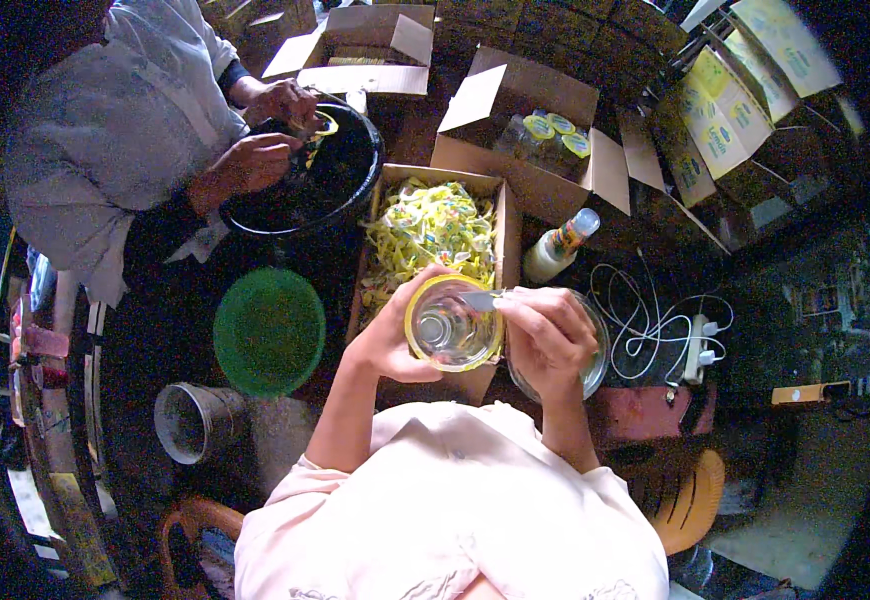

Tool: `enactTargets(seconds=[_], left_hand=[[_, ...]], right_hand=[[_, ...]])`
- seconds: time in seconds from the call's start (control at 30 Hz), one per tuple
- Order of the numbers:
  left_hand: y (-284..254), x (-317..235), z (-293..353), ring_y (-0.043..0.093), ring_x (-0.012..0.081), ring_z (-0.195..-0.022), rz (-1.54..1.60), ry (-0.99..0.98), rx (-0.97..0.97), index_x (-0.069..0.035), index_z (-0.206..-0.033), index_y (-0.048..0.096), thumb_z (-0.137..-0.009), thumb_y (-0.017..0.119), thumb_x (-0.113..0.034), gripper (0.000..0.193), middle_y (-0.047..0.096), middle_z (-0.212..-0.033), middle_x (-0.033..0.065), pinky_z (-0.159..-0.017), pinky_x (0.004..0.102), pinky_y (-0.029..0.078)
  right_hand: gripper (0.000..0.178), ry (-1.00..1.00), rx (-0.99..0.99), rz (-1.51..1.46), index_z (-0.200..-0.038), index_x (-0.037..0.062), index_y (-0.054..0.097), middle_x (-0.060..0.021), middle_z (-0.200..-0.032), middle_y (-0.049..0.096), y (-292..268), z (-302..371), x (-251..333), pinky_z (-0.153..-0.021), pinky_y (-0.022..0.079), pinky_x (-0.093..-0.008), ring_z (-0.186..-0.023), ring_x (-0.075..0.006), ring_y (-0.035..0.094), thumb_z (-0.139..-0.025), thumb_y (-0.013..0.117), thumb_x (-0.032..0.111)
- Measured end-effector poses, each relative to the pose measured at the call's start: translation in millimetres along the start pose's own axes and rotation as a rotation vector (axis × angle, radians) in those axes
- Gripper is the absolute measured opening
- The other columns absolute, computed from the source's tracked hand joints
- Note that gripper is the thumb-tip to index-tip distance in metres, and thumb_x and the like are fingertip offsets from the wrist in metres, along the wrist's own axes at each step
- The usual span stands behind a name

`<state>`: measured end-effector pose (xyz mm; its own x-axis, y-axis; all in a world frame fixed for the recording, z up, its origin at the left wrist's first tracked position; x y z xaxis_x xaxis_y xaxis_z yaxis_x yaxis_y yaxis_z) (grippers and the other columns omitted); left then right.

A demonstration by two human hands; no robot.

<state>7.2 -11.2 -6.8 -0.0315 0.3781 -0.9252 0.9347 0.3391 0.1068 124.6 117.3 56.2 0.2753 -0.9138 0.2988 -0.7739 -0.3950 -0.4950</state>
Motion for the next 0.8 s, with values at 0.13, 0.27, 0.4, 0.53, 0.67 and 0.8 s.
enactTargets(seconds=[0.13,0.27,0.4,0.53,0.67,0.8], left_hand=[[1,-6,-5,0.048,0.0197,-0.102,0.020,0.045,-0.017,0.002,-0.125,0.028,-0.053,0.074,-0.021,0.088,0.049,-0.111,0.0128,-0.090,0.0327,0.037],[6,-5,-1,0.050,0.0183,-0.098,-0.007,0.055,-0.061,0.002,-0.120,0.034,-0.050,0.071,-0.024,0.083,0.050,-0.108,0.0118,-0.088,0.0305,0.038],[6,-6,-5,0.051,0.0181,-0.095,-0.068,0.058,-0.036,0.002,-0.118,0.036,-0.049,0.070,-0.025,0.081,0.051,-0.104,0.0116,-0.086,0.0304,0.039],[4,-8,-7,0.052,0.0186,-0.094,-0.124,0.090,-0.022,0.002,-0.118,0.036,-0.049,0.070,-0.025,0.081,0.052,-0.102,0.0114,-0.085,0.0305,0.040],[3,-10,-9,0.053,0.0191,-0.093,-0.161,0.115,-0.006,0.002,-0.118,0.036,-0.050,0.071,-0.026,0.081,0.053,-0.101,0.0117,-0.084,0.0307,0.040],[1,-4,-10,0.053,0.0191,-0.092,-0.164,0.085,-0.013,0.002,-0.117,0.036,-0.051,0.072,-0.027,0.081,0.053,-0.100,0.0122,-0.083,0.0307,0.041]], right_hand=[[0.023,-0.012,0.001,0.031,-0.083,0.0107,0.063,-0.0028,-0.079,0.061,-3,0,0,-0.062,0.049,-0.0298,-0.070,-0.0184,0.059,-0.063,0.061,0.000],[0.023,-0.015,0.004,0.009,-0.083,0.0103,0.063,-0.0031,-0.079,0.061,-1,-4,2,-0.061,0.049,-0.0300,-0.071,-0.0187,0.060,-0.063,0.061,0.000],[0.022,0.015,0.014,-0.011,-0.083,0.0105,0.063,-0.0031,-0.079,0.061,0,0,-3,-0.062,0.049,-0.0302,-0.071,-0.0188,0.060,-0.064,0.061,0.001],[0.021,0.035,0.017,-0.031,-0.083,0.0108,0.063,-0.0032,-0.079,0.061,1,-1,-5,-0.063,0.049,-0.0307,-0.071,-0.0196,0.060,-0.065,0.061,0.001],[0.020,0.040,0.010,-0.054,-0.083,0.0109,0.063,-0.0036,-0.079,0.060,5,-1,-7,-0.064,0.049,-0.0313,-0.071,-0.0203,0.060,-0.065,0.061,0.002],[0.020,0.059,0.020,-0.043,-0.083,0.0108,0.062,-0.0035,-0.079,0.060,7,-1,-8,-0.065,0.050,-0.0315,-0.072,-0.0203,0.060,-0.065,0.061,0.003]])
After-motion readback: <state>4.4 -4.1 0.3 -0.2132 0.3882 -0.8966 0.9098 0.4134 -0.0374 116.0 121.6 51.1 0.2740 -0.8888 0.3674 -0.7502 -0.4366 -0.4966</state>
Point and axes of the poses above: each hand's wrist, its own z-axis away from the middle knuckle, its own y-axis out of the palm, x = y × z, the point moved 2 cm from there along -z, towards the middle knuckle
